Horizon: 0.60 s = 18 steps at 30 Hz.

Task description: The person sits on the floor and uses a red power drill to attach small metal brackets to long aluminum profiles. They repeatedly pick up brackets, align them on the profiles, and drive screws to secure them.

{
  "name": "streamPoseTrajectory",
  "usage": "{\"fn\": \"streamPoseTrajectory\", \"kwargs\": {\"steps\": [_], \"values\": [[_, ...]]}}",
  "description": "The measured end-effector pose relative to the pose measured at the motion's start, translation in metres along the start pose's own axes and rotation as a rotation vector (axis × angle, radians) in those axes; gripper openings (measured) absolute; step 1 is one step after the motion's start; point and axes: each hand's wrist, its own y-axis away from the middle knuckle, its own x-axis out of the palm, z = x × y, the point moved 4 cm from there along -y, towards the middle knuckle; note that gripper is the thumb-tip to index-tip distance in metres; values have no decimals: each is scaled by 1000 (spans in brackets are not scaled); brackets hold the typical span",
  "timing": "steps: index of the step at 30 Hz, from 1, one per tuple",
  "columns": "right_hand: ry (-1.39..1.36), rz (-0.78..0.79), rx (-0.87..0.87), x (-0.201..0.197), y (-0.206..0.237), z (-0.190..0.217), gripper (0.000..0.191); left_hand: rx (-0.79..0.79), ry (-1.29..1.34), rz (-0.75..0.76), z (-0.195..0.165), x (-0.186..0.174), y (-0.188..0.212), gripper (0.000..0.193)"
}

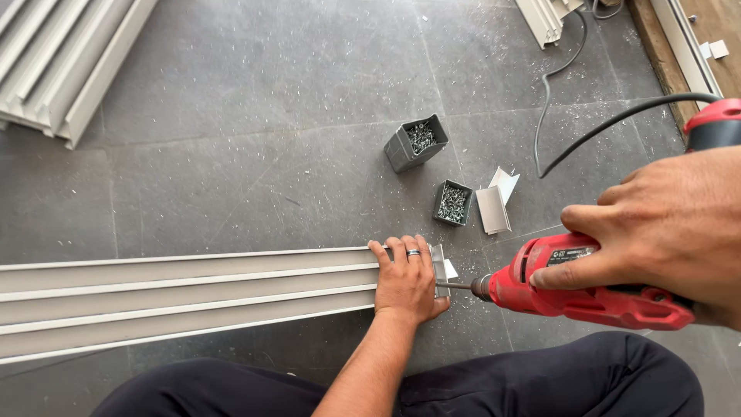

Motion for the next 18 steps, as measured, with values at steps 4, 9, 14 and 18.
{"fn": "streamPoseTrajectory", "kwargs": {"steps": [4, 9, 14, 18], "values": [[153, -4, -31, -8, -10, 2, 76, 10, -8, 36, 1, 2, -1, 122], [287, 44, -96, -16, -13, -3, 70, 4, -3, 58, 1, 1, -2, 122], [313, 63, -108, -27, -8, 1, 70, 9, -15, 69, 0, 1, -2, 123], [373, 104, -124, -32, -1, 6, 77, 9, -26, 96, -1, 2, -2, 122]]}}
